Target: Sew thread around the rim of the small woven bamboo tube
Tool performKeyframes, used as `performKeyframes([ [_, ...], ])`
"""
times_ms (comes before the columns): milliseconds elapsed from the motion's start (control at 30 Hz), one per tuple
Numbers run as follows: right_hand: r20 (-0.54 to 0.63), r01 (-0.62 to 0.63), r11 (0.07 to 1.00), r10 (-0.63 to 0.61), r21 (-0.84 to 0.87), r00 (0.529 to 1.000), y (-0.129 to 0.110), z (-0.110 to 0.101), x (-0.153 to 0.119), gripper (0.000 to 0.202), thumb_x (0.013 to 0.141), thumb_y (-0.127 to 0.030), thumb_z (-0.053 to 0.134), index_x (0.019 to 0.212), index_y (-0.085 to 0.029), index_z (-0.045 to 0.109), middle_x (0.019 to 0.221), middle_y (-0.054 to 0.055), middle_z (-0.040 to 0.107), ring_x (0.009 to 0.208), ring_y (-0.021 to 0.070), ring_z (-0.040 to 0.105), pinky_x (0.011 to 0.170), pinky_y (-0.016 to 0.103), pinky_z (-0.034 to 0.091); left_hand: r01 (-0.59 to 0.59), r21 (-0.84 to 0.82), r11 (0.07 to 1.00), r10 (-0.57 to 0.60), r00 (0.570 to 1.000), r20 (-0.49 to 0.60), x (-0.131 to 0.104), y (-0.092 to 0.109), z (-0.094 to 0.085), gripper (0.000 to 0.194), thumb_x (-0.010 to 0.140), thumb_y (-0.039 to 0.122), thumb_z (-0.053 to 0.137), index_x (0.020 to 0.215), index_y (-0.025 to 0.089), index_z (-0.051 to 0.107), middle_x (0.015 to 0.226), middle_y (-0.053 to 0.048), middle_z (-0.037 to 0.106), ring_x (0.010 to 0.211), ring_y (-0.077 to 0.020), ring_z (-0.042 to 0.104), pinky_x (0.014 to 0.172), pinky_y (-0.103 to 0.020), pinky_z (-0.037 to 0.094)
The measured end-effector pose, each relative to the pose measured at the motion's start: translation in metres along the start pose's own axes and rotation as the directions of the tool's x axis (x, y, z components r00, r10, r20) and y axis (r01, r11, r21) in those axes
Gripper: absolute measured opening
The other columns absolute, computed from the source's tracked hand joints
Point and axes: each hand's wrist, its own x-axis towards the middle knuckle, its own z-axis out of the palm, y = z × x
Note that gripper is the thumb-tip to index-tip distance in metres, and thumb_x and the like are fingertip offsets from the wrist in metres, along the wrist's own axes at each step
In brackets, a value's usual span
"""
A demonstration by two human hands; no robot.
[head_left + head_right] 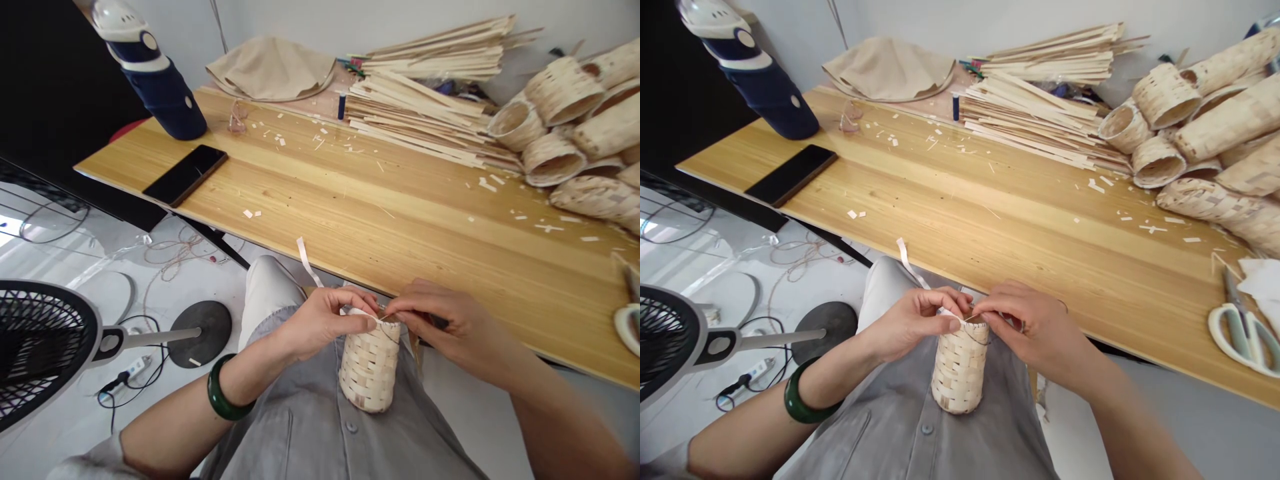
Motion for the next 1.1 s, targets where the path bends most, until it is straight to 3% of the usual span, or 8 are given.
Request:
performKeyframes([
  [367, 0.126, 0.115, 0.987, -0.129, 0.109, 0.984, 0.011, -0.008, 0.011, 0.020, 0.098, -0.026, 0.055, 0.094, -0.022, 0.074, 0.079, 0.002, 0.067, 0.075, 0.0126, 0.058, 0.066, 0.025, 0.042, 0.018, -0.010, 1.000, -0.018, 1.000, 0.022, 0.002, 0.002, 0.003, 0.004, 0.065, 0.017, 0.080, 0.065, 0.018, 0.076, 0.087, -0.004, 0.068, 0.105, -0.0206, 0.059, 0.092, -0.031, 0.043],
  [667, 0.180, 0.114, 0.980, -0.144, 0.165, 0.973, 0.008, -0.013, 0.015, 0.021, 0.099, -0.024, 0.054, 0.092, -0.019, 0.073, 0.077, 0.002, 0.065, 0.072, 0.0128, 0.055, 0.064, 0.026, 0.040, 0.012, -0.020, 1.000, -0.011, 0.999, 0.039, 0.002, 0.001, 0.003, 0.004, 0.066, 0.016, 0.079, 0.066, 0.018, 0.075, 0.088, -0.004, 0.068, 0.108, -0.0215, 0.059, 0.095, -0.032, 0.043],
  [833, 0.227, 0.106, 0.976, -0.148, 0.188, 0.963, 0.007, -0.015, 0.019, 0.022, 0.099, -0.023, 0.054, 0.090, -0.018, 0.073, 0.075, 0.002, 0.065, 0.073, 0.0131, 0.052, 0.065, 0.026, 0.039, 0.040, -0.039, 0.998, -0.036, 0.994, 0.100, 0.004, 0.001, 0.001, 0.004, 0.068, 0.017, 0.080, 0.068, 0.017, 0.076, 0.092, -0.005, 0.067, 0.095, -0.0176, 0.060, 0.085, -0.029, 0.046],
  [1100, 0.292, 0.107, 0.956, -0.187, 0.272, 0.938, 0.014, -0.015, 0.024, 0.021, 0.097, -0.027, 0.057, 0.088, -0.019, 0.074, 0.080, 0.004, 0.068, 0.076, 0.0138, 0.057, 0.069, 0.026, 0.044, 0.044, 0.008, 0.999, -0.045, 0.979, 0.198, 0.006, 0.007, -0.003, 0.003, 0.070, 0.017, 0.080, 0.071, 0.018, 0.077, 0.094, -0.003, 0.065, 0.088, -0.0148, 0.059, 0.083, -0.028, 0.046],
])
